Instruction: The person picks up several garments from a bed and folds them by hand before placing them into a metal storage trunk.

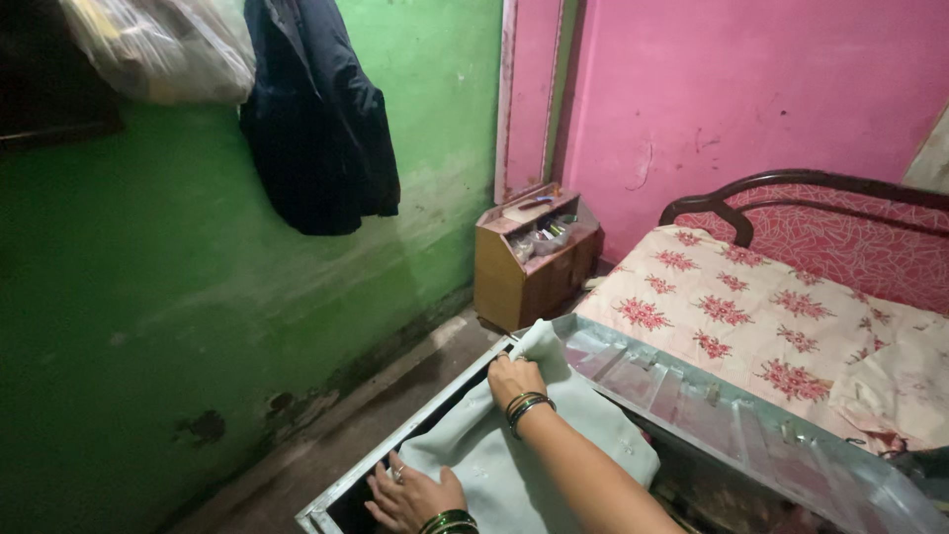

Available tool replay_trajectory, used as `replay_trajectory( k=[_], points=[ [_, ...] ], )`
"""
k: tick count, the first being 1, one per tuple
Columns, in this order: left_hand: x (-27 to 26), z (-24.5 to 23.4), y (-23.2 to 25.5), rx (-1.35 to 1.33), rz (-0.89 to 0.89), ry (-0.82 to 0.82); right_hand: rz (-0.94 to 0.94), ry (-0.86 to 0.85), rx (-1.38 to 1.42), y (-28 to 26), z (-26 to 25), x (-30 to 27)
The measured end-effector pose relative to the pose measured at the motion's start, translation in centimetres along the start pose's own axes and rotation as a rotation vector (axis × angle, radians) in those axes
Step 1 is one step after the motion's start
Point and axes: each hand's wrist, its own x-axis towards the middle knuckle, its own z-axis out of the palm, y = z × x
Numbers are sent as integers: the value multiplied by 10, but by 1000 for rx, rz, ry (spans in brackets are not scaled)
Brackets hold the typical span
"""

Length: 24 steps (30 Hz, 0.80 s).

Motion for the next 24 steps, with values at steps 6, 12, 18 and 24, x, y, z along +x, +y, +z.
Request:
replay_trajectory(
  k=[6, 12, 18, 24],
  points=[
    [-12, -9, 11, 94, 137, -72, 52, -45, 49, -3, 3, -9],
    [-18, -28, 25, 163, 204, -166, 34, -27, 47, -1, 12, -16],
    [-22, -45, 35, 305, 331, -241, -24, 14, 29, 3, 10, -27],
    [-23, -22, 48, 284, 414, -314, -27, -143, 75, -1, -22, -30]
  ],
)
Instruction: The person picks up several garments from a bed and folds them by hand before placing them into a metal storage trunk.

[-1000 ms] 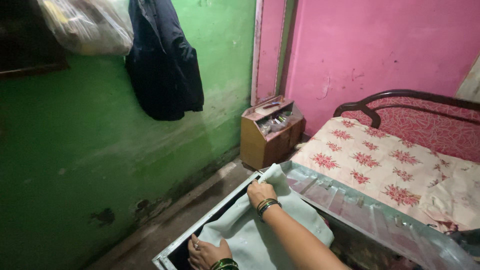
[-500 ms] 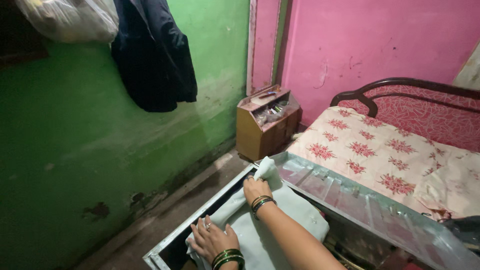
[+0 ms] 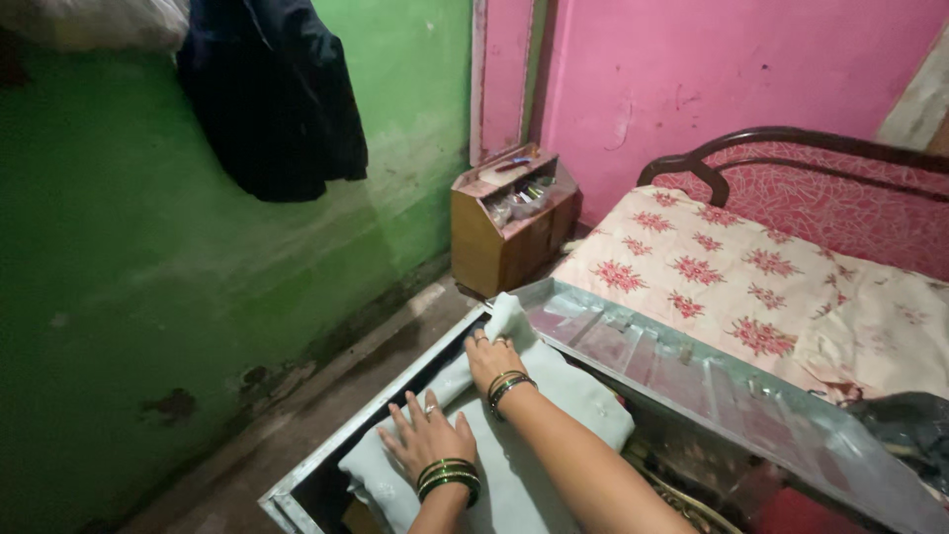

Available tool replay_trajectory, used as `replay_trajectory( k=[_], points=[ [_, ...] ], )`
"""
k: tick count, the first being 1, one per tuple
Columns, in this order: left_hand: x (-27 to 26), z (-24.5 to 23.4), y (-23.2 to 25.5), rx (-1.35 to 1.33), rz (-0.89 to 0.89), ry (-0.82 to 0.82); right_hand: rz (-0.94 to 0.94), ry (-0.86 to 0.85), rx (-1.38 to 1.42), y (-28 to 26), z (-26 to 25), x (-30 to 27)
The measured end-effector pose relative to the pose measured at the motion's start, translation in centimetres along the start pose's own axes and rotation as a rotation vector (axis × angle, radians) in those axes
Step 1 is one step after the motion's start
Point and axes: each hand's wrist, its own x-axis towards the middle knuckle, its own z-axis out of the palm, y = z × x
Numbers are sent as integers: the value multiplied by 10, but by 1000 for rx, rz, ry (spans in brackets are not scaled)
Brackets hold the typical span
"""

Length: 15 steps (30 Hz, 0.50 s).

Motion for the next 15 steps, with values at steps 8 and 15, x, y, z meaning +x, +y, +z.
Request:
replay_trajectory(
  k=[8, 15],
  points=[
    [8, 25, 3, -11, 149, -70, -31, -118, 235, 4, -24, -20],
    [11, 24, 9, 61, 280, -15, -78, -91, 109, 15, -5, -37]
  ],
)
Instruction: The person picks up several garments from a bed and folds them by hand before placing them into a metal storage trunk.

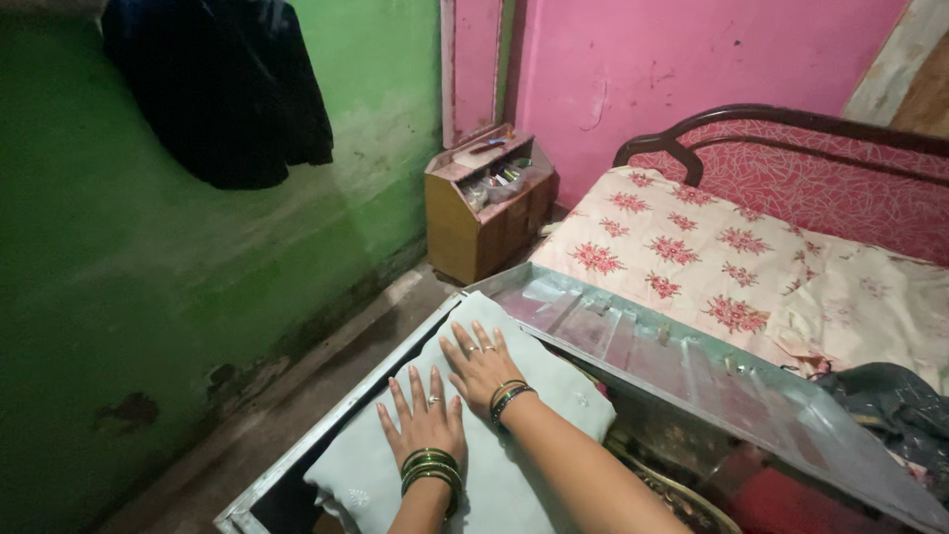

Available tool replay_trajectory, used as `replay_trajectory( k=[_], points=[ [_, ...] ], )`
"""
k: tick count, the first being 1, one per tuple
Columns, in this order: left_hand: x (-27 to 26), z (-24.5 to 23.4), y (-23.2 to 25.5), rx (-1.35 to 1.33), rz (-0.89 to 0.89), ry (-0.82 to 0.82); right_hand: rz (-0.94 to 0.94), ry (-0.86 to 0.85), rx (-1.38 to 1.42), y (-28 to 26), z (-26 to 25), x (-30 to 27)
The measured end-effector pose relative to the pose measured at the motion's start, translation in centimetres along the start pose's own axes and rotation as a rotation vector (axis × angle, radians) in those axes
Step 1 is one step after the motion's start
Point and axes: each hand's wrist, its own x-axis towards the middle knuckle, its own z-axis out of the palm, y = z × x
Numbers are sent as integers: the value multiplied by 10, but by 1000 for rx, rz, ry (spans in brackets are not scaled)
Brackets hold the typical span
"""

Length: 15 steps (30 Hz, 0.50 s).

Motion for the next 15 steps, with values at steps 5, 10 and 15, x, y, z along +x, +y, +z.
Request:
replay_trajectory(
  k=[5, 10, 15],
  points=[
    [6, 7, -4, 11, -15, -70, 36, -55, -14, 2, -9, -5],
    [17, 24, -6, 77, -29, -50, 76, -110, 9, -2, -2, 3],
    [24, 23, -4, 58, -59, -100, 99, -144, 95, 1, 5, 7]
  ],
)
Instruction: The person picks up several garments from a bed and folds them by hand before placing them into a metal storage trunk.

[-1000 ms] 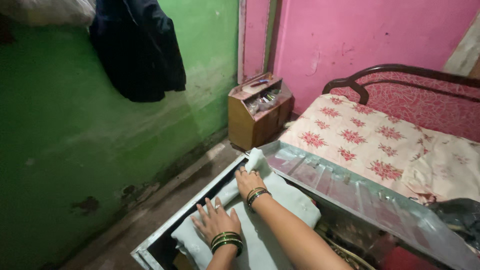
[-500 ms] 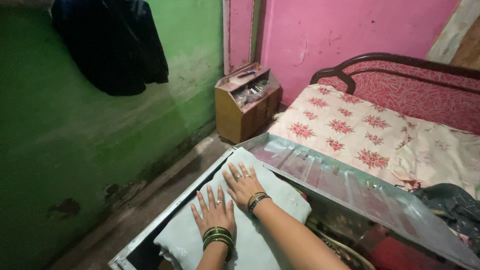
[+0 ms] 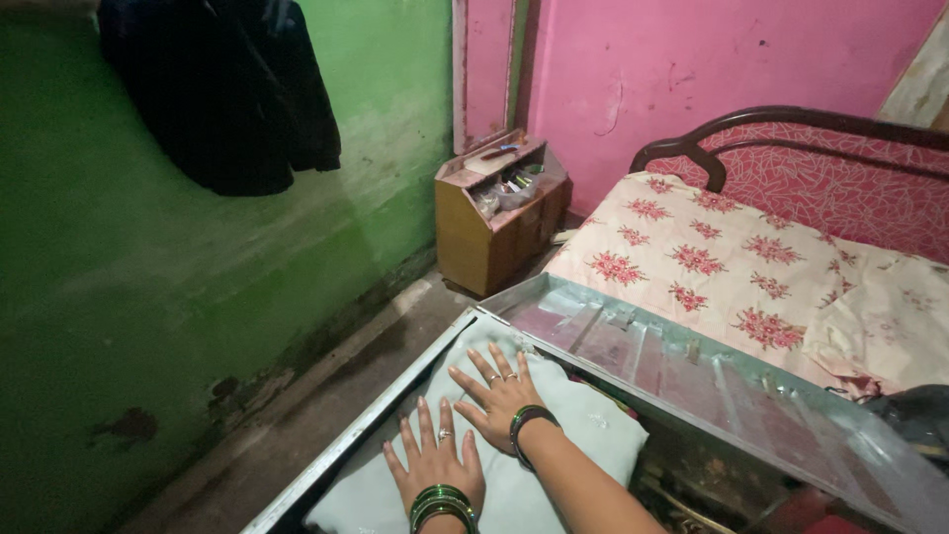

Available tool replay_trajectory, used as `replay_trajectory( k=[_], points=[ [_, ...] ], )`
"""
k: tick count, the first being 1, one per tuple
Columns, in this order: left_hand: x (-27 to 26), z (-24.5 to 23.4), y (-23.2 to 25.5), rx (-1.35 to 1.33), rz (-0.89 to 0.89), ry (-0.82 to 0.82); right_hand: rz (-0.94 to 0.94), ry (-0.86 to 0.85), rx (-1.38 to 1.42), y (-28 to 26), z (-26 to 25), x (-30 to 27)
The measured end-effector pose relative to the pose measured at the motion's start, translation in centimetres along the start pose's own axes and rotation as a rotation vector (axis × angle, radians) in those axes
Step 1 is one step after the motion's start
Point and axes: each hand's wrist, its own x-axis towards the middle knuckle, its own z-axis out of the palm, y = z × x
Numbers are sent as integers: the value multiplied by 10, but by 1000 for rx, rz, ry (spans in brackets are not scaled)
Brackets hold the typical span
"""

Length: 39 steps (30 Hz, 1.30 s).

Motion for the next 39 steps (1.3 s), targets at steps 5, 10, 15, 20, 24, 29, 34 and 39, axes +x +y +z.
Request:
replay_trajectory(
  k=[5, 10, 15, 20, 24, 29, 34, 39],
  points=[
    [-11, -11, 3, 18, -34, -38, -31, -15, 9, 1, 0, 1],
    [-17, -17, 2, 22, -87, -135, -57, -38, 14, 0, 3, 1],
    [-21, -13, 1, 35, -92, -125, -79, 12, 26, -1, 9, -4],
    [-20, -1, -1, 19, -79, -19, -100, 12, 62, -1, 3, -7],
    [-19, 6, -2, 32, -69, -11, -56, -20, 34, 3, -10, 2],
    [-16, 11, -3, -9, -77, 56, -68, 154, 31, 13, 0, 22],
    [-19, 2, -2, -7, -75, 11, -21, 50, 88, 17, 8, 29],
    [-11, 16, -3, -15, -71, -60, 41, 38, 147, 21, 16, 26]
  ],
)
